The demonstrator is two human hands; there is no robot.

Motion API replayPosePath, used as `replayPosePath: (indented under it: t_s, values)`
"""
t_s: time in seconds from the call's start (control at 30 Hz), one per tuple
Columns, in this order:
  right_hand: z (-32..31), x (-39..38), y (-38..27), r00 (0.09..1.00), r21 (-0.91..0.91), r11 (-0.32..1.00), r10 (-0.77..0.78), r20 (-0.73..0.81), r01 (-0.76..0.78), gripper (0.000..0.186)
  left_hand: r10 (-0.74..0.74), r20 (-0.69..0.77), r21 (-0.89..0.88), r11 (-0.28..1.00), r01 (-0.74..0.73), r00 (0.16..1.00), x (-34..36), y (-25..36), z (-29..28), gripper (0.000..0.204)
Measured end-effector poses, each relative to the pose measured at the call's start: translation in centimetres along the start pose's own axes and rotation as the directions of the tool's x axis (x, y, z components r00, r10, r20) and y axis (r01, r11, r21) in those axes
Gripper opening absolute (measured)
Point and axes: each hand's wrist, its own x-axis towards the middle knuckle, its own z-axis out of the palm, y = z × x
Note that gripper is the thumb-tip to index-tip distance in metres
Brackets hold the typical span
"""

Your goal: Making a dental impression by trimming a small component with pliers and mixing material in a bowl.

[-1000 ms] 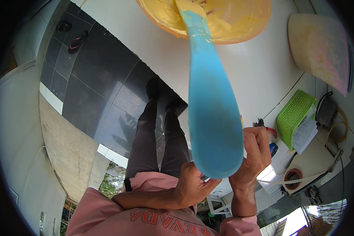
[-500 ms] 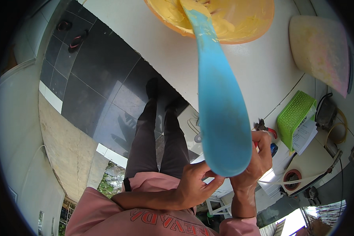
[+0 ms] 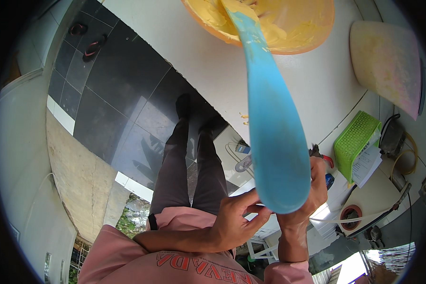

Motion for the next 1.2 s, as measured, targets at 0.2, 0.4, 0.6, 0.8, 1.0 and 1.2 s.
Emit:
replayPosePath:
  t_s: [0.2, 0.4, 0.6, 0.8, 1.0, 1.2]
  values:
    - [0.1, 0.0, 0.1, 1.0, 0.006, 1.0, 0.005, -0.001, -0.005, 0.029, -0.009, -0.003, 0.01, 1.0, 0.009, 1.0, 0.1, -0.1, 0.1, 0.043]
    - [-0.1, -0.1, 0.3, 1.0, 0.005, 1.0, -0.002, -0.003, 0.002, 0.028, -0.003, -0.019, 0.003, 1.0, 0.003, 1.0, 0.1, -0.2, 0.3, 0.043]
    - [0.2, -0.3, 0.2, 1.0, 0.013, 1.0, 0.014, -0.011, -0.014, 0.028, -0.009, -0.022, 0.013, 1.0, 0.01, 1.0, 0.0, -0.3, 0.2, 0.042]
    - [-0.5, -0.7, 0.1, 0.999, -0.005, 0.999, 0.045, -0.013, -0.046, 0.028, 0.003, 0.013, 0.03, 1.0, -0.004, 1.0, -0.2, -0.5, 0.4, 0.043]
    - [-2.0, -3.3, 2.1, 0.996, 0.179, 0.983, -0.014, -0.09, 0.03, 0.013, 0.056, 0.08, 0.109, 0.992, -0.064, 0.995, -0.6, -0.2, 1.0, 0.055]
    - [-5.7, -7.7, 4.7, 0.948, 0.105, 0.984, 0.167, -0.271, -0.144, 0.007, 0.068, 0.168, 0.248, 0.963, -0.109, 0.983, -0.4, -1.1, 3.2, 0.048]
